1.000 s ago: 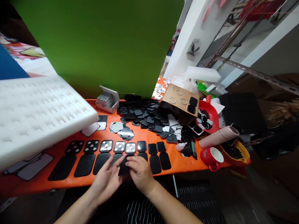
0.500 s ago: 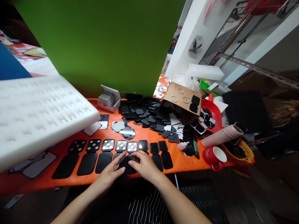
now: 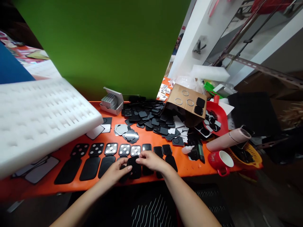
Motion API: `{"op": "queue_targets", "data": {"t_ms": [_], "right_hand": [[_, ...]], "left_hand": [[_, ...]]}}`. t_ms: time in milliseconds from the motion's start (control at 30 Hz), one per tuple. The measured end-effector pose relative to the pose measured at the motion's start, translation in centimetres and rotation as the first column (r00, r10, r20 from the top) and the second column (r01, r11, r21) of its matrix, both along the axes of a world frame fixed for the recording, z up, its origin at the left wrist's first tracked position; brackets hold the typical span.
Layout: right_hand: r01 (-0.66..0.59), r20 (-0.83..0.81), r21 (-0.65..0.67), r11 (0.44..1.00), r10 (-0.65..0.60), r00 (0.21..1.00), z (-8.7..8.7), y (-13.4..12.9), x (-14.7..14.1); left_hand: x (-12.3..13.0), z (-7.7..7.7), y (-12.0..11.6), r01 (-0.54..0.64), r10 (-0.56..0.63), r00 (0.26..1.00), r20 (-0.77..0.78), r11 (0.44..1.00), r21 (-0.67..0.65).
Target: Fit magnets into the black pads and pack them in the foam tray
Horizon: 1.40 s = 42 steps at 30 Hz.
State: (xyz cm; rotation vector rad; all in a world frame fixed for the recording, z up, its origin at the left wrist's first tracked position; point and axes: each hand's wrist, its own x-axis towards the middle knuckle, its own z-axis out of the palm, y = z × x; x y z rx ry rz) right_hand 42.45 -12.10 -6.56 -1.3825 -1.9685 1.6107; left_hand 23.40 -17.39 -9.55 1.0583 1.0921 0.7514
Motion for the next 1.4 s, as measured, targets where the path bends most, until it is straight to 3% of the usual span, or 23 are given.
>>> {"op": "queue_targets", "data": {"t_ms": [167, 300, 400, 567, 700, 933, 1400], "right_hand": [[-0.024, -0.016, -0.040, 0.999, 0.023, 1.000, -0.3, 0.1, 0.6], [0.136, -0.092, -0.110, 0.985, -0.146, 0.985, -1.1, 1.3, 1.2], [0.227, -0.065, -0.031, 0.973, -0.228, 0.971, -2.3, 2.4, 0.6], [0.177, 0.027, 0.057, 0.983, -0.179, 0.984, -4.1, 3.3, -0.9], [0.164, 0.096, 0.100, 0.981, -0.173, 0.980, -4.5, 3.6, -0.9], [0.137, 0.191, 0.173, 0.975, -0.170, 0.967, -4.5, 3.8, -1.1], [0.018, 0.287, 0.148, 0.989, -0.060, 0.956, -3.3, 4.1, -1.2]], "left_hand": [[0.0, -0.6, 0.0, 0.037, -0.034, 0.997, -0.063, 0.999, 0.038], [-0.3, -0.3, 0.0, 0.057, -0.043, 0.986, -0.163, 0.995, 0.083], [-0.2, 0.2, 0.1, 0.100, -0.064, 0.966, -0.249, 0.986, 0.133], [0.3, 0.5, 0.1, 0.174, -0.101, 0.930, -0.353, 0.968, 0.181], [0.4, 0.2, -0.1, 0.227, -0.117, 0.892, -0.437, 0.951, 0.209], [0.1, -0.2, -0.1, 0.230, -0.114, 0.896, -0.430, 0.946, 0.230], [0.2, -0.4, -0.2, 0.206, -0.102, 0.905, -0.412, 0.954, 0.218]]}}
